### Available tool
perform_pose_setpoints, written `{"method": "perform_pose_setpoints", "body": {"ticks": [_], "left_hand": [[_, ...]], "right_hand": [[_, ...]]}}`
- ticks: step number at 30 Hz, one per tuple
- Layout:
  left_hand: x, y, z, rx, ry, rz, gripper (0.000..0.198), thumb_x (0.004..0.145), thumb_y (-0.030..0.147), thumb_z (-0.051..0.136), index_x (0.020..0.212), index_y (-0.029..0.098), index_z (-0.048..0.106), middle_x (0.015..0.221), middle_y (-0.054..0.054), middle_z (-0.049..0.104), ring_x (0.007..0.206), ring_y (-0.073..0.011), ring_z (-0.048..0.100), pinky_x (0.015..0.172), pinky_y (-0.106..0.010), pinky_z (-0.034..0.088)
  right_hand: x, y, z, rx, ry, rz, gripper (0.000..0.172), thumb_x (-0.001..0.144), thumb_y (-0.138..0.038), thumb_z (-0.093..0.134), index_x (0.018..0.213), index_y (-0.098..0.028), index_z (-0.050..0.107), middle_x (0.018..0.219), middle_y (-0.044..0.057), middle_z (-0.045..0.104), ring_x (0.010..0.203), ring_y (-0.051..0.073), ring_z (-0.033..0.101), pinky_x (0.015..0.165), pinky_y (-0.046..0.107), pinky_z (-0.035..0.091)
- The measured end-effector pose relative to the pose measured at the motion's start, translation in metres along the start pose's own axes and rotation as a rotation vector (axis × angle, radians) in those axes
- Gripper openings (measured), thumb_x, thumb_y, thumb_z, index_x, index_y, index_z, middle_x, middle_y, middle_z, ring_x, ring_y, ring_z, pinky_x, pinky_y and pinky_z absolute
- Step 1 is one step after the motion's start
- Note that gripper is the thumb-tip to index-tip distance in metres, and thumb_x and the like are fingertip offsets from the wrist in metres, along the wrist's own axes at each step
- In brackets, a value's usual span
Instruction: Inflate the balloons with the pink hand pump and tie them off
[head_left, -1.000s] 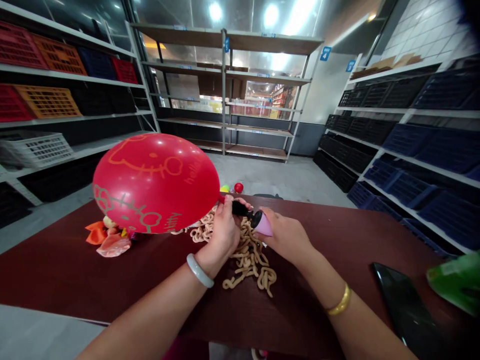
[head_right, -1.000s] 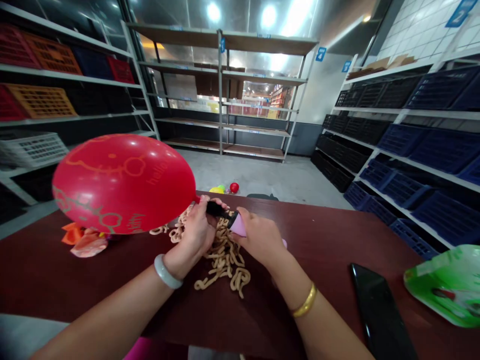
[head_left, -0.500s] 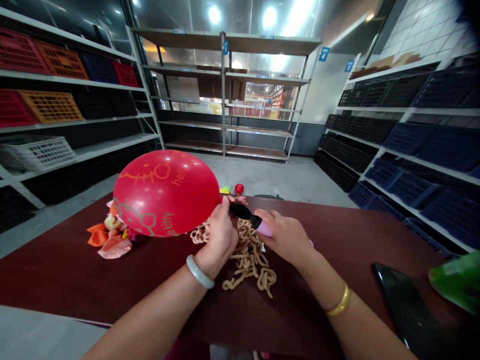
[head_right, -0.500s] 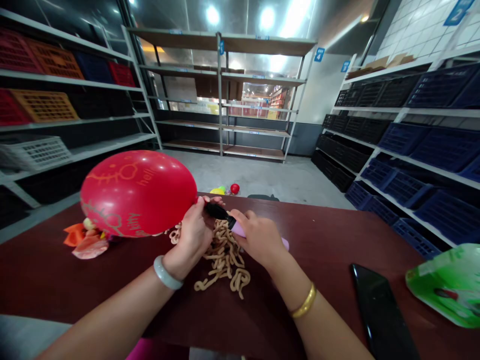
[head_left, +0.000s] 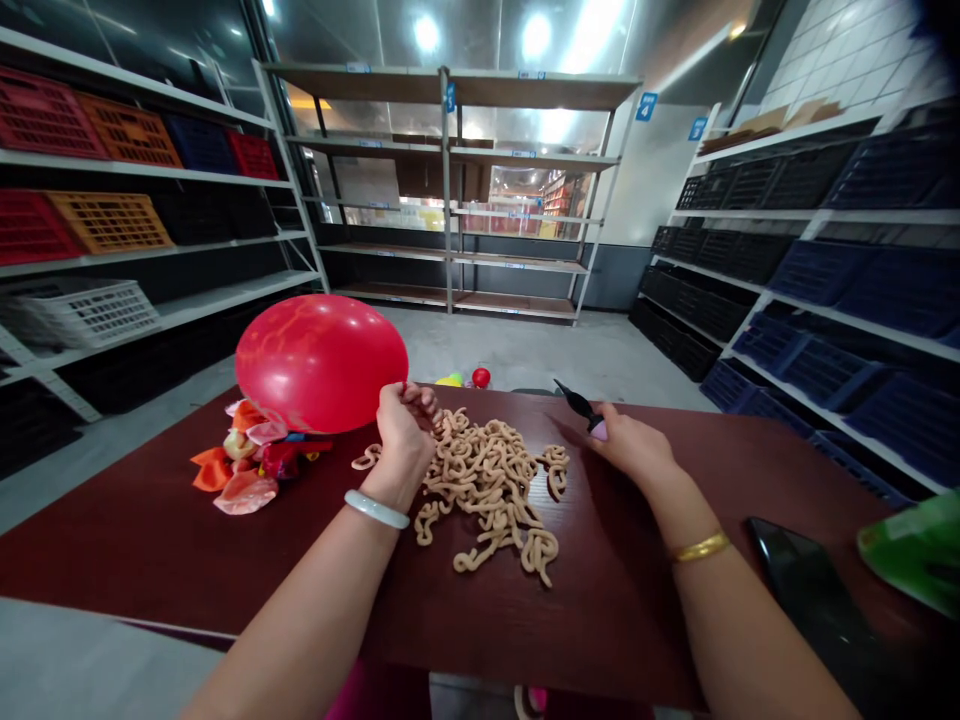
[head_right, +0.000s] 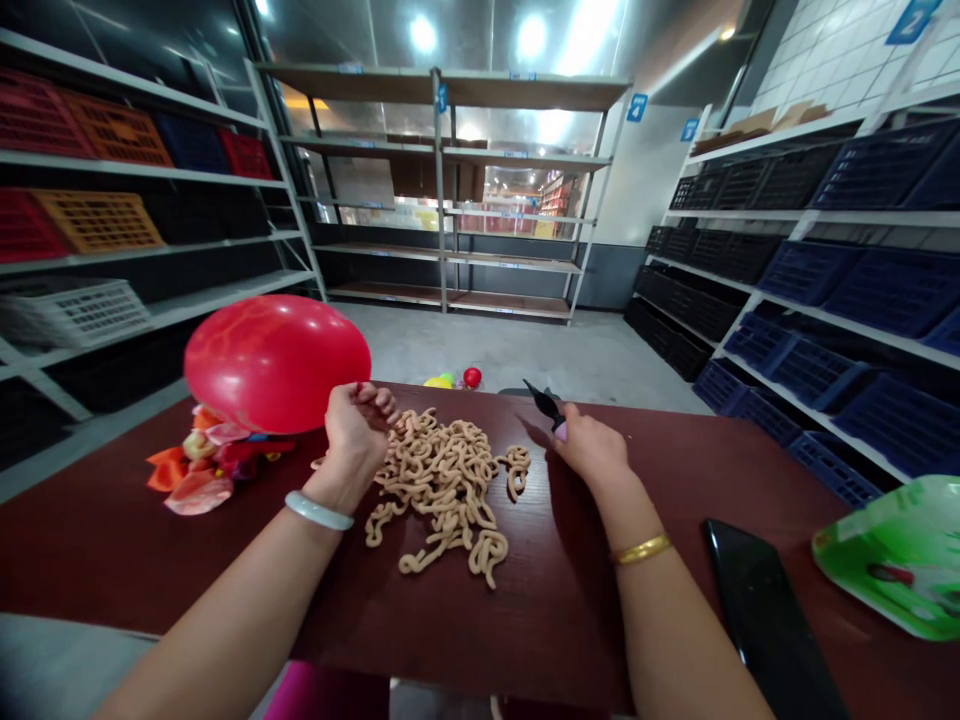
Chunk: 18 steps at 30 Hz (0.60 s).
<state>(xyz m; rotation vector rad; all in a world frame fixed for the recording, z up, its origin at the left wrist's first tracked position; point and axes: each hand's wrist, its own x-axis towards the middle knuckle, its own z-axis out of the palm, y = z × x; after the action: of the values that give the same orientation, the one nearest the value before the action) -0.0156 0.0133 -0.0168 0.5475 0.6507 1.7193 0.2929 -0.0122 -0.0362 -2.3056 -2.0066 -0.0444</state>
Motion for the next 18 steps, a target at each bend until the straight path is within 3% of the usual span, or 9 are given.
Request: {"method": "perform_pose_setpoints", "body": {"ticks": [5, 8, 10, 13, 16, 18], "left_hand": [[-0.003, 0.003, 0.002, 0.050, -0.043, -0.124, 0.024, 0.072, 0.035, 0.044, 0.062, 0.023, 0.027, 0.054, 0.003, 0.036, 0.043, -0.0110, 0.036, 0.039, -0.024, 0.028], [-0.002, 0.000, 0.003, 0.209, -0.056, -0.171, 0.020, 0.073, 0.036, 0.040, 0.062, 0.023, 0.028, 0.055, 0.003, 0.036, 0.043, -0.0117, 0.034, 0.041, -0.024, 0.029], [0.002, -0.002, 0.001, 0.442, -0.061, -0.131, 0.018, 0.074, 0.034, 0.038, 0.062, 0.023, 0.031, 0.056, 0.002, 0.039, 0.044, -0.0122, 0.034, 0.043, -0.025, 0.029], [0.015, -0.001, -0.007, 0.713, -0.057, 0.001, 0.020, 0.077, 0.032, 0.042, 0.059, 0.022, 0.039, 0.056, 0.000, 0.043, 0.045, -0.0131, 0.034, 0.047, -0.026, 0.028], [0.031, 0.007, -0.019, 0.835, -0.033, 0.121, 0.027, 0.077, 0.027, 0.053, 0.053, 0.021, 0.046, 0.052, -0.001, 0.042, 0.050, -0.0154, 0.036, 0.053, -0.027, 0.026], [0.038, 0.014, -0.025, 0.907, -0.018, 0.184, 0.028, 0.076, 0.026, 0.059, 0.050, 0.021, 0.050, 0.051, -0.002, 0.043, 0.054, -0.0178, 0.038, 0.057, -0.028, 0.025]], "right_hand": [[0.005, 0.012, 0.009, -0.059, -0.065, 0.120, 0.050, 0.079, -0.051, 0.062, 0.113, -0.015, 0.057, 0.108, 0.019, 0.065, 0.102, 0.034, 0.063, 0.079, 0.044, 0.045], [0.005, 0.011, 0.008, -0.061, -0.008, 0.107, 0.055, 0.078, -0.054, 0.065, 0.114, -0.013, 0.059, 0.113, 0.021, 0.062, 0.107, 0.036, 0.059, 0.083, 0.047, 0.045], [0.003, 0.003, 0.005, -0.023, 0.117, -0.006, 0.051, 0.080, -0.047, 0.066, 0.120, -0.015, 0.059, 0.118, 0.019, 0.060, 0.112, 0.033, 0.056, 0.091, 0.047, 0.041], [0.000, -0.024, 0.000, 0.171, 0.269, -0.279, 0.033, 0.087, -0.036, 0.060, 0.117, -0.022, 0.064, 0.121, 0.010, 0.062, 0.116, 0.025, 0.053, 0.101, 0.042, 0.036], [-0.001, -0.067, -0.007, 0.375, 0.234, -0.494, 0.021, 0.089, -0.034, 0.058, 0.102, -0.026, 0.071, 0.113, 0.003, 0.067, 0.111, 0.019, 0.056, 0.099, 0.034, 0.038], [0.003, -0.099, -0.011, 0.418, 0.159, -0.542, 0.018, 0.088, -0.033, 0.058, 0.097, -0.028, 0.073, 0.109, 0.001, 0.069, 0.110, 0.018, 0.057, 0.099, 0.032, 0.038]]}}
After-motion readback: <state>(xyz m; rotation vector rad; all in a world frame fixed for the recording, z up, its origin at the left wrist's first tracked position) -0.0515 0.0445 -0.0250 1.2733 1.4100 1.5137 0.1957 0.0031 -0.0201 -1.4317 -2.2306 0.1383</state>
